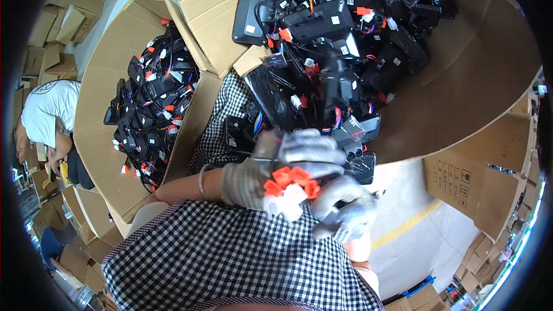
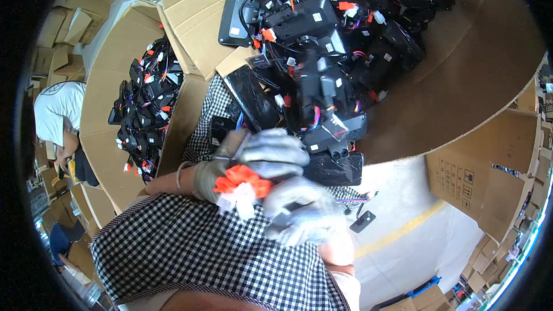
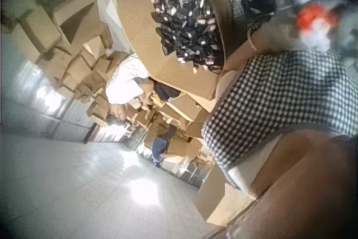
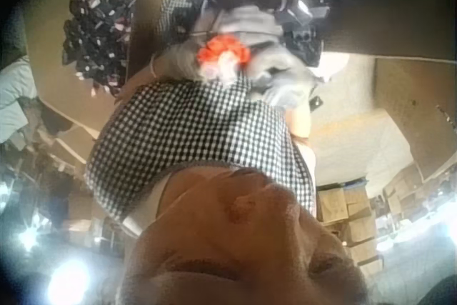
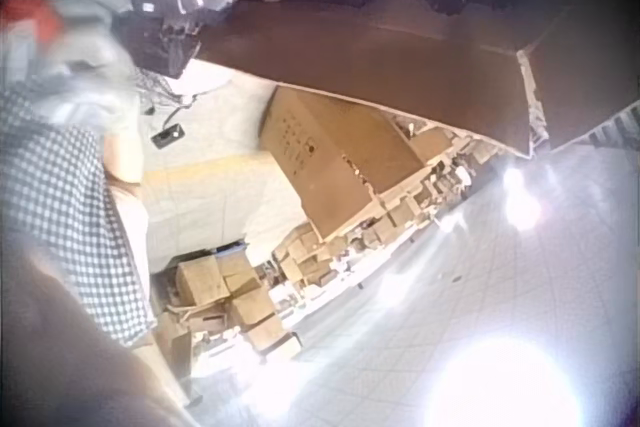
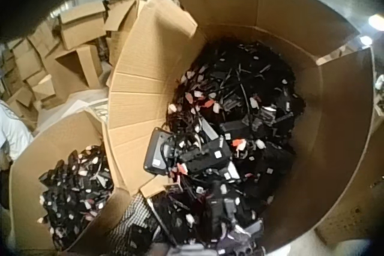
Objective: Testing electronic control units by connecting cables and verifying status on a small integrated screen.
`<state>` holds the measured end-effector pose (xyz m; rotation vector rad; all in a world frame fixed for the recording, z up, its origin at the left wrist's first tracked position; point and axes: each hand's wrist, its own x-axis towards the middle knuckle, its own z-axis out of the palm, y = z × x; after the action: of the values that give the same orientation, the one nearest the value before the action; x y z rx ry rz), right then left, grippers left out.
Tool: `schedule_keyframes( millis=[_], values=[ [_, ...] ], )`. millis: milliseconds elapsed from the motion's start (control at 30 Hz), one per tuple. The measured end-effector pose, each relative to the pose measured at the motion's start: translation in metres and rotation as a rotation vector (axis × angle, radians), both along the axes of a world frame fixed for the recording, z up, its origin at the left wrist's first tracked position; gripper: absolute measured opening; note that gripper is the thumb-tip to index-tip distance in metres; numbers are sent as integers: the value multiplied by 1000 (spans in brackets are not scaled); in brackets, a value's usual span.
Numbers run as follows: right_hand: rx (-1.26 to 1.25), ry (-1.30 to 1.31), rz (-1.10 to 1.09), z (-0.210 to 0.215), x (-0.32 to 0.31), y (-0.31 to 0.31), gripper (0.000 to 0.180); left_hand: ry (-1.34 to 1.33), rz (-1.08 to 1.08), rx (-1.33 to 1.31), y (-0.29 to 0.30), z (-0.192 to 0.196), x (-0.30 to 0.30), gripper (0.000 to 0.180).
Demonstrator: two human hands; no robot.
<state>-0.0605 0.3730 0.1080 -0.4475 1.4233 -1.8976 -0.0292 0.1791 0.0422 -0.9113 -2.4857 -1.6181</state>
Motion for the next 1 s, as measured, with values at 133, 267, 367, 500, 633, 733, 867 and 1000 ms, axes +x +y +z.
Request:
schedule_keyframes(
  millis=[133,267,367,500,633,733,867,1000],
  values=[
    [-215,408,-113,-5,-3,-6,16,-75,-114,102,-13,9,11,45],
    [274,505,-432,-27,-38,-10,22,-56,-67,330,-24,9,-2,42],
    [563,996,-248,-58,-74,-31,16,-36,-23,495,-35,9,-14,42],
    [1139,1169,-270,-105,-84,-43,11,-3,29,709,-48,22,-33,47],
    [1016,1099,-332,-93,-89,-40,11,-156,609,631,-24,82,-32,50],
    [673,1077,-762,-75,-85,-25,19,-12,403,719,-29,100,-59,54],
    [223,712,-1061,-70,-70,-17,9,318,556,-328,-47,87,-46,46],
    [57,-31,-1018,-134,-74,12,17,656,624,-1393,-60,57,-39,50]
  ],
)
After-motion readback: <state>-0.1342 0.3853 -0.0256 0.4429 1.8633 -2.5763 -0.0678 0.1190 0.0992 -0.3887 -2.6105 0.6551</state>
